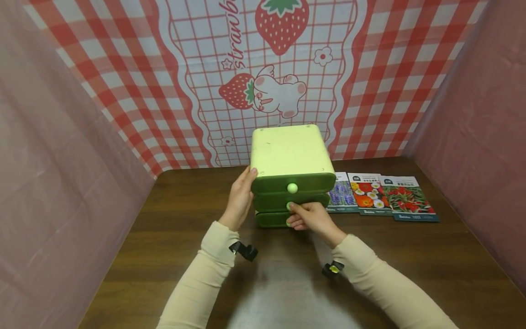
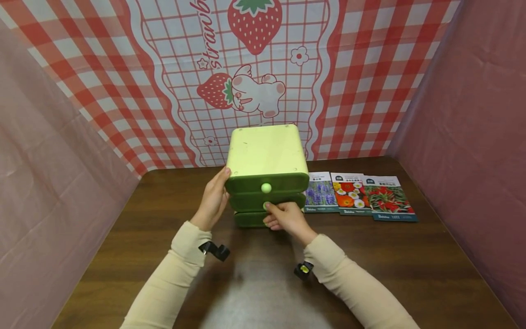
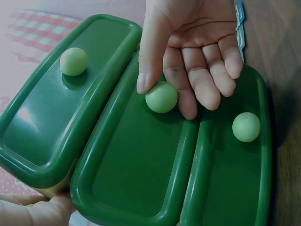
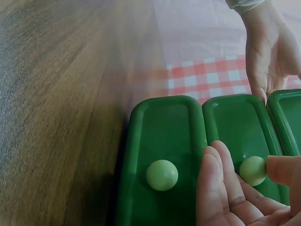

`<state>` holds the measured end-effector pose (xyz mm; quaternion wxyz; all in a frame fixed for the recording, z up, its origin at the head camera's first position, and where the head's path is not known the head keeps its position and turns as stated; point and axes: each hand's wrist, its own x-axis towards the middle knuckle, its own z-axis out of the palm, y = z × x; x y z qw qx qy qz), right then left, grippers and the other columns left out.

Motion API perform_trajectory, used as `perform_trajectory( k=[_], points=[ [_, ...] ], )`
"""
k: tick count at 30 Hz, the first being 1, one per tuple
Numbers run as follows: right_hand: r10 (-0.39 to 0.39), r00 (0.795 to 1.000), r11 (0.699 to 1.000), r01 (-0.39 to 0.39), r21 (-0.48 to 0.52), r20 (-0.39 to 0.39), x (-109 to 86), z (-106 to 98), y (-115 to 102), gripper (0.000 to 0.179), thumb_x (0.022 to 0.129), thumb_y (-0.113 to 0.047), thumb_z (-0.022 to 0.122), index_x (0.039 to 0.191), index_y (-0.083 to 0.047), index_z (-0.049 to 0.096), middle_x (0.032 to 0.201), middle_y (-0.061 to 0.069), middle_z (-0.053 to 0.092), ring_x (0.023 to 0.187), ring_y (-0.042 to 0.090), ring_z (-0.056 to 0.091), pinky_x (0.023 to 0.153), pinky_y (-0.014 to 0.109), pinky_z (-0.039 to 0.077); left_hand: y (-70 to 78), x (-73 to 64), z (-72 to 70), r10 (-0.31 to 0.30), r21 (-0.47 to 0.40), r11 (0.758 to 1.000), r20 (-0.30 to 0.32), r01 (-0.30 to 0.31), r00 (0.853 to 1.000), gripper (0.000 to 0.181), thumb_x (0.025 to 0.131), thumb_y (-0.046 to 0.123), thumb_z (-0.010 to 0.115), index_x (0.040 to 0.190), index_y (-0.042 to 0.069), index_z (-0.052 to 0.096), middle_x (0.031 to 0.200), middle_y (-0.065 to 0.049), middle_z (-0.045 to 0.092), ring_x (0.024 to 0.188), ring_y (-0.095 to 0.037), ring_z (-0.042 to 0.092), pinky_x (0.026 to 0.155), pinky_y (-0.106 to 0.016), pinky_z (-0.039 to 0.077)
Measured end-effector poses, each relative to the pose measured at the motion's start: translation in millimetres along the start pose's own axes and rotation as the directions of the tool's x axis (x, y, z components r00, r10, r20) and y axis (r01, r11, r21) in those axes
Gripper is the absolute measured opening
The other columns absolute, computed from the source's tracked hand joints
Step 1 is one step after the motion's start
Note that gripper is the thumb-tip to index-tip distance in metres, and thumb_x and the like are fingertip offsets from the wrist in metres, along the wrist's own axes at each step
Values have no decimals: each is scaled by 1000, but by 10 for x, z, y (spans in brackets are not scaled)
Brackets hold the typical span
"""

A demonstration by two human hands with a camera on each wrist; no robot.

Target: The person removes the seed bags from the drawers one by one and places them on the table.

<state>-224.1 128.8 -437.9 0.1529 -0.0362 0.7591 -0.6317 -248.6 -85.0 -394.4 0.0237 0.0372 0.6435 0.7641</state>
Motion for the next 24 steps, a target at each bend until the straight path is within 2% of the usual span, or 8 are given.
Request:
perform_trajectory(
  k=[6, 15, 24],
  points=[
    [-13, 1000, 1000, 14, 25, -20, 10, 24, 8, 53, 99, -34, 58, 110, 17, 65, 86, 21, 75, 68, 16, 72, 73, 37, 61, 2, 8, -1, -5, -3, 1000, -4, 5, 1000, 68, 100, 46, 49, 156, 15, 26, 163, -1, 22, 151, -21, 14, 121, -55, 19],
    [-12, 998, 999, 15, 41, -60, -18, 55, 33, 49, 99, -33, 59, 109, 14, 67, 85, 18, 75, 75, 24, 74, 77, 44, 60, 5, 11, 7, 7, 8, 1000, -7, -7, 1000, 69, 100, 46, 49, 156, 12, 26, 163, -3, 24, 150, -22, 19, 120, -52, 24],
    [-34, 997, 999, 36, 33, -65, -81, 66, 30, 51, 98, -35, 60, 107, 15, 67, 84, 17, 75, 66, 11, 71, 73, 39, 61, 8, 1, 5, -9, 21, 1000, -27, 9, 1000, 70, 100, 47, 49, 156, 13, 26, 163, -4, 24, 148, -20, 21, 119, -50, 27]
  ],
)
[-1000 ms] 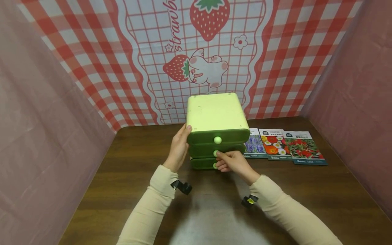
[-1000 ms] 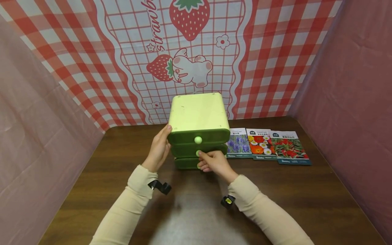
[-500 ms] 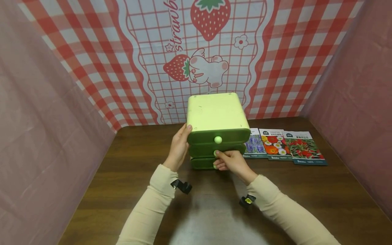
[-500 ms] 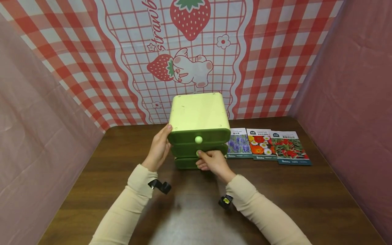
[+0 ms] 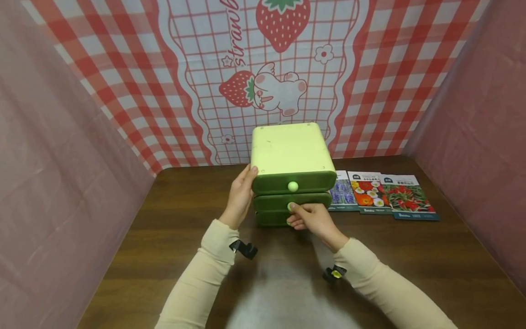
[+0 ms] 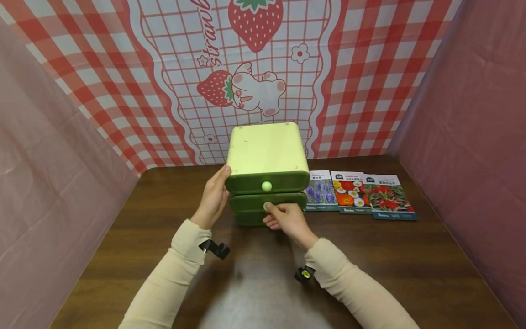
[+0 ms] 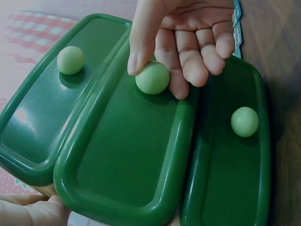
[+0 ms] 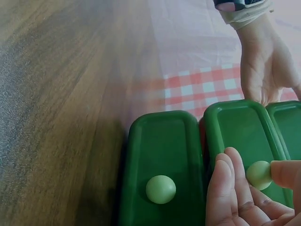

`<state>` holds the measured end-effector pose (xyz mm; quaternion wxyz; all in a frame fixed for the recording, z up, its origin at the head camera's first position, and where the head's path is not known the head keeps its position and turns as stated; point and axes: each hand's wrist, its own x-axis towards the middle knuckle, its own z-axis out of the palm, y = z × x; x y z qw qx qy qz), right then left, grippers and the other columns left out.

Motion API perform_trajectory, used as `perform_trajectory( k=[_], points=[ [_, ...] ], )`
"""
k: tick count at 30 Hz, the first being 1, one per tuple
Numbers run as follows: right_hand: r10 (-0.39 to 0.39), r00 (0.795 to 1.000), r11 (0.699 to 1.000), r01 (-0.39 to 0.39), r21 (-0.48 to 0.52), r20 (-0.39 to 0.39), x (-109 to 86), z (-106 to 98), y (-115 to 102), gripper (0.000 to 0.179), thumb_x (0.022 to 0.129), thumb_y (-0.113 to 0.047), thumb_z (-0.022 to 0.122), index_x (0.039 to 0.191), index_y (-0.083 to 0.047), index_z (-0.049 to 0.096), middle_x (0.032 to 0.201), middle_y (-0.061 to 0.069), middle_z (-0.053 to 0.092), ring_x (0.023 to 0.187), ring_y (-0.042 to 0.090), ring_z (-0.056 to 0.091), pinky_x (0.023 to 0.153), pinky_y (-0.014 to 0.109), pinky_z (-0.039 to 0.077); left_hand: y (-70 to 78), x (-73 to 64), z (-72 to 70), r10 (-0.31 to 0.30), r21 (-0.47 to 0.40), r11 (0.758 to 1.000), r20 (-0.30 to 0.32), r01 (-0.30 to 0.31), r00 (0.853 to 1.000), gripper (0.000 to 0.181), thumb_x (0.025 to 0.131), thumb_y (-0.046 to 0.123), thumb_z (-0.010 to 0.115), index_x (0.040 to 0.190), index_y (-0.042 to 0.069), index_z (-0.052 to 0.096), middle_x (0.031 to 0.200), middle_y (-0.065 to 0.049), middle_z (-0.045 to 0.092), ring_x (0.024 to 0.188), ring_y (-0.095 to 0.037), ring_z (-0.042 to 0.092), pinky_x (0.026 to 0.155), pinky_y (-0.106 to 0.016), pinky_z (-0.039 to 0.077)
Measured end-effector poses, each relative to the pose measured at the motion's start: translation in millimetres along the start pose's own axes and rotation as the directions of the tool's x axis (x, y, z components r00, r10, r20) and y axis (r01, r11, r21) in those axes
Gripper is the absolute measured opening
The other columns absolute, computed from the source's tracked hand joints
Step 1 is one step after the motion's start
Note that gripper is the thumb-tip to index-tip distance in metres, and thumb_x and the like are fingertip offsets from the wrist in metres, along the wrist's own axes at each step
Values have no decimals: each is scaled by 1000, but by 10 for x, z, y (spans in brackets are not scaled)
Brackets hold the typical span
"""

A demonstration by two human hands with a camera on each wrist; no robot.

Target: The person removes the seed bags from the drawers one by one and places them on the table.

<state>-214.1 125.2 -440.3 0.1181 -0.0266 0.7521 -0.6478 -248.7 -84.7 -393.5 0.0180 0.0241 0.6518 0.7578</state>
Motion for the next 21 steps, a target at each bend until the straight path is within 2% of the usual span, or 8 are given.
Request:
perform_trajectory(
  k=[5, 9, 14, 17, 21],
  points=[
    [6, 1000, 1000, -6, -28, 2, -68, 5, -29, 52, 97, -37, 61, 108, 13, 68, 84, 16, 76, 66, 12, 71, 75, 44, 61, -7, 15, -13, 6, 1, 1000, 10, -6, 1000, 71, 99, 48, 50, 156, 14, 26, 163, -3, 24, 148, -19, 23, 119, -48, 28],
    [15, 1000, 998, -15, -53, 4, -157, 7, -36, 53, 97, -39, 60, 108, 12, 69, 86, 16, 76, 72, 18, 73, 75, 44, 61, -13, 27, -18, 8, -7, 1000, 21, -7, 1000, 71, 99, 48, 50, 156, 13, 25, 162, -3, 25, 147, -20, 28, 118, -47, 31],
    [20, 1000, 997, -20, -78, 1, -277, 12, -7, 53, 96, -40, 61, 109, 10, 70, 94, 22, 75, 81, 27, 74, 75, 42, 61, -10, 24, -17, 21, -32, 999, 36, -20, 999, 67, 101, 45, 48, 156, 12, 26, 160, -3, 30, 136, -21, 44, 101, -32, 46],
    [25, 1000, 997, -26, -73, -9, -347, 24, 12, 51, 95, -40, 63, 109, 9, 71, 99, 24, 74, 85, 30, 74, 76, 41, 61, -10, 20, -19, 32, -42, 999, 45, -31, 998, 66, 102, 43, 48, 156, 12, 26, 159, -4, 33, 132, -22, 48, 92, -25, 48],
    [34, 999, 997, -35, -64, -16, -447, 36, 37, 49, 94, -38, 64, 109, 8, 71, 99, 23, 74, 87, 29, 74, 76, 38, 61, -11, 17, -22, 32, -43, 999, 57, -30, 998, 67, 102, 42, 48, 156, 11, 24, 159, -5, 32, 133, -23, 48, 89, -24, 48]
  ],
)
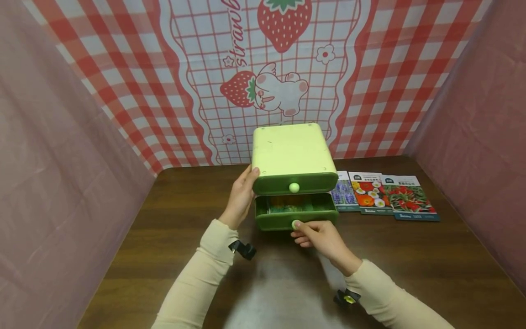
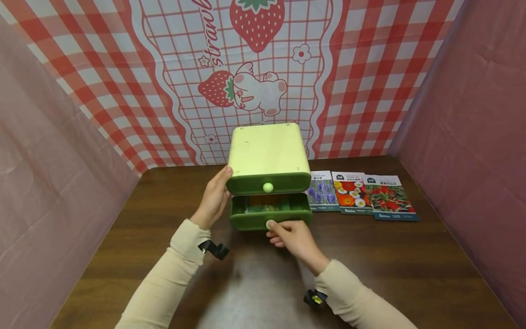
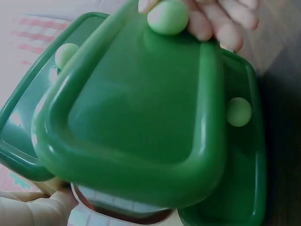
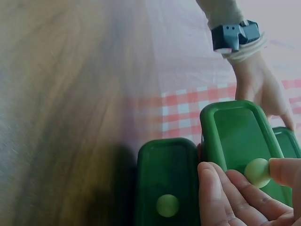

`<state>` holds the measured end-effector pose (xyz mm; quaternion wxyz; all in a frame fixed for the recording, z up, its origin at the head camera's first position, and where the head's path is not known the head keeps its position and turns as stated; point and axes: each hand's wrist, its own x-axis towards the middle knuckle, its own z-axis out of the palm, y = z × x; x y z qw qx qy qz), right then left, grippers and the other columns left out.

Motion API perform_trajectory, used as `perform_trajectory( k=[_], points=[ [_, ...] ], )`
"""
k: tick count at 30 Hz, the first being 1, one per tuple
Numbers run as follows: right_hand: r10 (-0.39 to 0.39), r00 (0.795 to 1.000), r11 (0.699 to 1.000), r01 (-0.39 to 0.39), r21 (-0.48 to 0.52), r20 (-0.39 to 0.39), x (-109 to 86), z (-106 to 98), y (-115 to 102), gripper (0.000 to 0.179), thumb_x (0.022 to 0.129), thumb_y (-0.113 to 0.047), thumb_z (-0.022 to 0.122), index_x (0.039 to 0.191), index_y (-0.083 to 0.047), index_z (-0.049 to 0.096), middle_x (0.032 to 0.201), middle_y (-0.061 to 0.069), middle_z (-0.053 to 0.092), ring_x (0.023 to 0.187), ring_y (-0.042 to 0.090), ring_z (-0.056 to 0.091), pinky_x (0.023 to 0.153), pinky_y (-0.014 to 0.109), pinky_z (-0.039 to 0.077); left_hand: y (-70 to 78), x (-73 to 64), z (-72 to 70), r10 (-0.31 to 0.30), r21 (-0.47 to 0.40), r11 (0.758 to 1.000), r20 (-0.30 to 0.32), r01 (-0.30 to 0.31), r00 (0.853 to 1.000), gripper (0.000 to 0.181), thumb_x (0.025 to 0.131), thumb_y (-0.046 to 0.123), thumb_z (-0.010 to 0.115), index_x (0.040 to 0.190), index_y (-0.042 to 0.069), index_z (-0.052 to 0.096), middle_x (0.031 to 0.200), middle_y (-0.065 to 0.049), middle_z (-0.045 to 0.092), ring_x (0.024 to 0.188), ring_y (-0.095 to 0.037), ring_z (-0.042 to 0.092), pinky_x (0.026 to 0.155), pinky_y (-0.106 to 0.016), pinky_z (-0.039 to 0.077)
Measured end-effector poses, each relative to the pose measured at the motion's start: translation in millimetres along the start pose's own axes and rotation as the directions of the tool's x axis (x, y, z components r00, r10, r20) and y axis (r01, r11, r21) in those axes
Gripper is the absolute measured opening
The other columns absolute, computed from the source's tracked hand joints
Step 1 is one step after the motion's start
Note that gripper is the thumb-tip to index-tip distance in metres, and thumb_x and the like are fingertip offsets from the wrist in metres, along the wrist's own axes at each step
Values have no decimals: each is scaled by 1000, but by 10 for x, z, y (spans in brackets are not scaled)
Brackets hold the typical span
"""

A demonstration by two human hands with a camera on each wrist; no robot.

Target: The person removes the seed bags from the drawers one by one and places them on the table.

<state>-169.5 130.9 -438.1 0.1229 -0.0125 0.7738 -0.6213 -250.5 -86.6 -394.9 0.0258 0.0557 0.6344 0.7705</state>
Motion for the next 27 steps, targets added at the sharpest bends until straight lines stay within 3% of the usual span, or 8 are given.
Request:
perform_trajectory(
  k=[11, 18, 27],
  points=[
    [-7, 999, 1000, 6, 18, 44, -267, 5, 103, 50, 95, -36, 63, 110, 11, 69, 101, 22, 74, 86, 27, 74, 73, 33, 61, -2, 2, 9, 3, -23, 1000, 6, -3, 1000, 66, 103, 38, 47, 156, 9, 22, 155, -9, 38, 127, -24, 54, 99, -30, 49],
    [-6, 998, 1000, 5, 27, 63, -388, 22, 167, 46, 96, -33, 63, 109, 12, 70, 102, 24, 73, 85, 28, 74, 73, 35, 61, -6, 1, 13, -4, -40, 999, 8, 4, 1000, 66, 103, 37, 47, 156, 9, 22, 158, -8, 34, 134, -26, 49, 111, -41, 42],
    [-2, 997, 1000, 0, 27, 72, -452, 48, 259, 44, 95, -30, 64, 109, 12, 69, 103, 24, 72, 85, 31, 74, 72, 35, 61, 0, -2, 9, 13, -24, 1000, 16, -13, 1000, 66, 103, 38, 47, 156, 8, 22, 158, -9, 33, 133, -27, 49, 111, -41, 43]
  ],
)
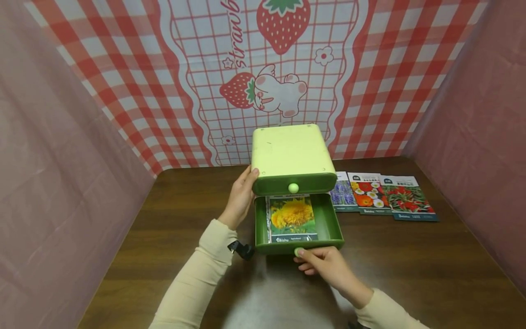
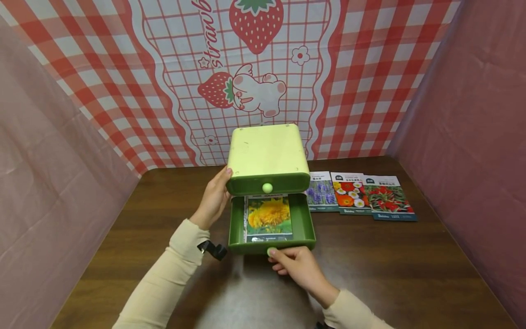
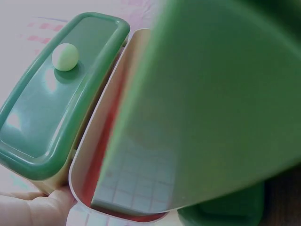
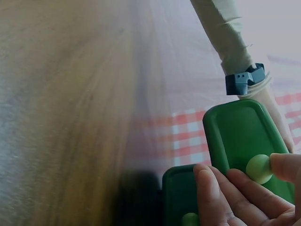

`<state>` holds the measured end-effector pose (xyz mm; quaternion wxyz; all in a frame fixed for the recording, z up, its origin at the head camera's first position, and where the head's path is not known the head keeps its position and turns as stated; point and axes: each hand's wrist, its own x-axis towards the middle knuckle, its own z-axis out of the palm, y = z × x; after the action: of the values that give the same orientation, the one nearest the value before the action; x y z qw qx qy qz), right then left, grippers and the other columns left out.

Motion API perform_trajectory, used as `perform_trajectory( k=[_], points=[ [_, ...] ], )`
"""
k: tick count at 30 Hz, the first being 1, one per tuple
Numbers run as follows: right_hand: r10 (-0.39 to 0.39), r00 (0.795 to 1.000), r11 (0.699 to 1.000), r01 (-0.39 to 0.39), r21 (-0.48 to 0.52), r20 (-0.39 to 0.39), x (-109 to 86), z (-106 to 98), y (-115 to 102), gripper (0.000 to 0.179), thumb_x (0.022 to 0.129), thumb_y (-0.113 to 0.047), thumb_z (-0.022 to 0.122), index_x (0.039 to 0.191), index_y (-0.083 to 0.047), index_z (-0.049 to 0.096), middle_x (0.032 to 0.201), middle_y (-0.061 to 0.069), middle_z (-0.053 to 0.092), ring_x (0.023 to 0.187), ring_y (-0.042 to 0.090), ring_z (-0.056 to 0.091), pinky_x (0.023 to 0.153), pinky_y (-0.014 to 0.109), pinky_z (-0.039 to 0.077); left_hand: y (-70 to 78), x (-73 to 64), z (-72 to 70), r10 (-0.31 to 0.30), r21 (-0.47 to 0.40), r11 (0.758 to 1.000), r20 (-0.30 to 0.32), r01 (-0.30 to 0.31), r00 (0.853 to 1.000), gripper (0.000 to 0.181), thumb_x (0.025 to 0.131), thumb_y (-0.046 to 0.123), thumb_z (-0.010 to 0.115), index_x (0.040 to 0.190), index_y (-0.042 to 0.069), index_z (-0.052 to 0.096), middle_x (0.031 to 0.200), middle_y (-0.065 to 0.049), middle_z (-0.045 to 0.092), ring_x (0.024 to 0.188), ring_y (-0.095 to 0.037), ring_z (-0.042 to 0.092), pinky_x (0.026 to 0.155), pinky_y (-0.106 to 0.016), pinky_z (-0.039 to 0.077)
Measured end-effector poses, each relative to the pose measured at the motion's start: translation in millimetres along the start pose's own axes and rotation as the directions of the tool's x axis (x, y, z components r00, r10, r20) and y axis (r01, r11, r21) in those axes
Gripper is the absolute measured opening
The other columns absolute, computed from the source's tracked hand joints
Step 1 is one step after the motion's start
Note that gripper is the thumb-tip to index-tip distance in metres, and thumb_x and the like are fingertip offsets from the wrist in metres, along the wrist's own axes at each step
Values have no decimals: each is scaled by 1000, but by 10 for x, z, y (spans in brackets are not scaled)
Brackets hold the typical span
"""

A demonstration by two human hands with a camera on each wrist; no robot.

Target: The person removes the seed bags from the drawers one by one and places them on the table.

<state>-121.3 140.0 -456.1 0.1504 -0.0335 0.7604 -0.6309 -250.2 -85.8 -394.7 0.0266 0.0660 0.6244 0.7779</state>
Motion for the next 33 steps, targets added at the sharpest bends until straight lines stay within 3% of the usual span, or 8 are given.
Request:
perform_trajectory(
  k=[21, 27, 33],
  points=[
    [-12, 1000, 1000, 12, 14, 7, -43, 26, 36, 40, 95, -25, 65, 108, 13, 69, 104, 25, 72, 85, 30, 74, 73, 34, 61, -1, -1, -9, -5, 11, 1000, -5, 5, 1000, 66, 103, 39, 46, 156, 10, 22, 159, -7, 32, 133, -27, 49, 110, -40, 42],
    [-51, 997, 999, 51, -13, 54, -51, 5, 32, 40, 97, -23, 62, 108, 15, 68, 101, 27, 72, 82, 30, 74, 71, 35, 61, -1, -6, -17, 4, 24, 1000, 2, -4, 1000, 65, 104, 40, 45, 156, 10, 22, 159, -7, 33, 134, -26, 48, 109, -38, 43],
    [-34, 991, 997, 42, -62, 126, -93, -101, 7, 41, 98, -24, 60, 108, 14, 68, 97, 28, 72, 76, 22, 72, 68, 36, 61, -8, -5, -12, -4, 20, 1000, -7, 4, 1000, 65, 103, 39, 46, 156, 10, 23, 156, -8, 37, 128, -26, 53, 99, -29, 48]
  ],
)
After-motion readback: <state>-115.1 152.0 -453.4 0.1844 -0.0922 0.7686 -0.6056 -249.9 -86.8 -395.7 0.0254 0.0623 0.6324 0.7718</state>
